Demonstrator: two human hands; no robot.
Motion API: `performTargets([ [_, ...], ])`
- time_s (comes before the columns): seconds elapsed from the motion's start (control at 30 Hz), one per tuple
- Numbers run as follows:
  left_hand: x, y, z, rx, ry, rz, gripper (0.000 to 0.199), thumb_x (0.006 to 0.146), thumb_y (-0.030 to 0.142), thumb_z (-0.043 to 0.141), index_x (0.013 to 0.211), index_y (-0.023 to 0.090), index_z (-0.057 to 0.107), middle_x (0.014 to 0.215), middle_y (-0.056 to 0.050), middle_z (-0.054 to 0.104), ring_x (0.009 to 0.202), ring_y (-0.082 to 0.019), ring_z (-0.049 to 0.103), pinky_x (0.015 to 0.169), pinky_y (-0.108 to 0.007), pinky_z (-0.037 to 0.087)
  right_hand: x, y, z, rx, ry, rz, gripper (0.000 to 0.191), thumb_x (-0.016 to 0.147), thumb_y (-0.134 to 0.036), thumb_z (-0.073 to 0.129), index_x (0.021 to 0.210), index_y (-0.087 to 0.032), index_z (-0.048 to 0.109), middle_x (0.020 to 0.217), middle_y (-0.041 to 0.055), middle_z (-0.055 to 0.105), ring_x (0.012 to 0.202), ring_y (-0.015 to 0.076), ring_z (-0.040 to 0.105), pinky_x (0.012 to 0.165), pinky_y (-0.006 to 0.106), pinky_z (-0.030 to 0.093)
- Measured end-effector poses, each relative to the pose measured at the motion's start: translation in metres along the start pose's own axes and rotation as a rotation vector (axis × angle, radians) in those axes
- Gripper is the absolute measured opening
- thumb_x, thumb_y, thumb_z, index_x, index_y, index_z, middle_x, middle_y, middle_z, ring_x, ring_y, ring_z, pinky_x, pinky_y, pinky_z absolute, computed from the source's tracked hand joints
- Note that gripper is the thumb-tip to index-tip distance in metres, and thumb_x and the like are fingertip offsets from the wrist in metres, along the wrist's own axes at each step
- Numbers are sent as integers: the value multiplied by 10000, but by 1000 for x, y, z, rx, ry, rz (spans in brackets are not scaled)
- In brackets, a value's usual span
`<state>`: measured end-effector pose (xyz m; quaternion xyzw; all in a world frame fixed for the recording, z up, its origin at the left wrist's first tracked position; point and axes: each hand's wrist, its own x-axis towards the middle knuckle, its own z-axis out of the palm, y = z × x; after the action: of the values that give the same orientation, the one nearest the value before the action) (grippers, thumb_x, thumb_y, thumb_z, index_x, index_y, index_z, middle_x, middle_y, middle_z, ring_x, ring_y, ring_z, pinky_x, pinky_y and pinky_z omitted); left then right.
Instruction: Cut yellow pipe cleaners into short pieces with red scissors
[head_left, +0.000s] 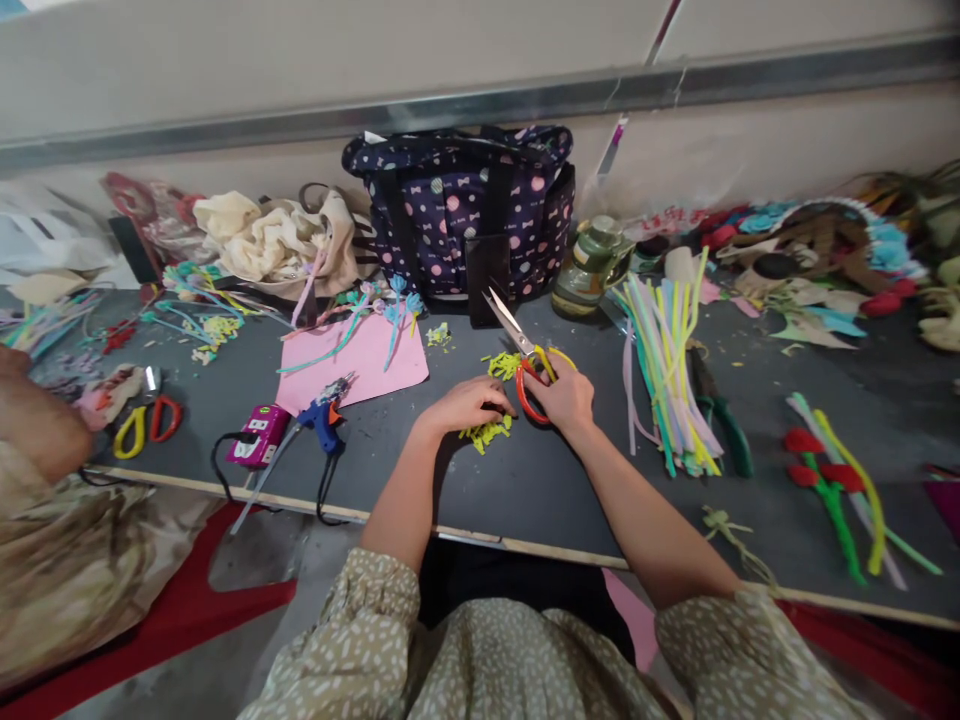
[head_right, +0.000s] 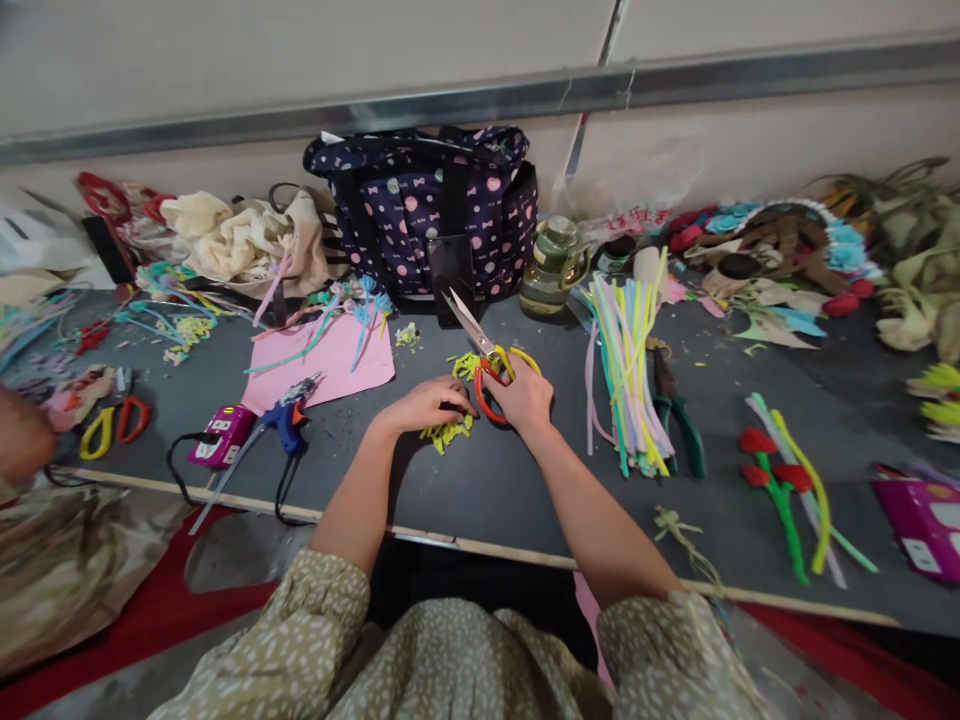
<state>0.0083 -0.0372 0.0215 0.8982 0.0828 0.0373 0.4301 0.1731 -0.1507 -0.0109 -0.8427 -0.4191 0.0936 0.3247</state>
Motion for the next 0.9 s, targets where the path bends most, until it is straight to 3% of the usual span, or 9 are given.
performTargets([
  [0.3,1,0,0,-4,8,-68,90,722,212,626,753,230,709,818,-32,646,841,-177,558,809,-285,396,-2,-1,-3,-23,6,-18,370,764,-592,505,797,-223,515,637,-39,567,587,115,512,543,233,292],
  [0.53,-9,-9,-10,-172,133,-106,122,753,258,592,764,177,683,784,-37,639,716,-141,567,709,-266,431,-2,-2,-2,-1,1,-11,382,752,-598,524,811,-221,531,642,-36,565,585,113,503,546,239,291],
  [0.63,-9,-14,-10,-230,303,-169,137,750,277,593,767,166,672,775,-33,635,709,-133,565,682,-255,427,-1,-1,-2,21,0,-12,394,750,-588,535,892,-221,554,651,-36,571,590,114,510,552,240,305],
  [0.73,-6,-20,-10,-319,603,-253,139,725,296,624,745,163,656,732,-23,621,681,-122,546,655,-247,415,-2,-2,-4,26,5,-18,414,749,-585,532,930,-214,564,665,-27,578,595,120,519,560,243,325],
  [0.8,-4,-25,-11,-451,809,-298,159,705,316,647,747,163,645,698,-15,606,620,-106,514,603,-239,399,-4,-5,-5,14,23,-52,397,748,-580,532,898,-213,564,662,-28,573,594,119,523,560,240,334],
  [0.9,-3,-31,-16,-726,1012,-325,209,670,338,678,772,166,615,653,-3,587,529,-80,455,521,-224,355,-10,-9,-6,-30,10,-145,366,761,-573,522,817,-213,558,632,-32,557,577,114,518,534,234,325],
])
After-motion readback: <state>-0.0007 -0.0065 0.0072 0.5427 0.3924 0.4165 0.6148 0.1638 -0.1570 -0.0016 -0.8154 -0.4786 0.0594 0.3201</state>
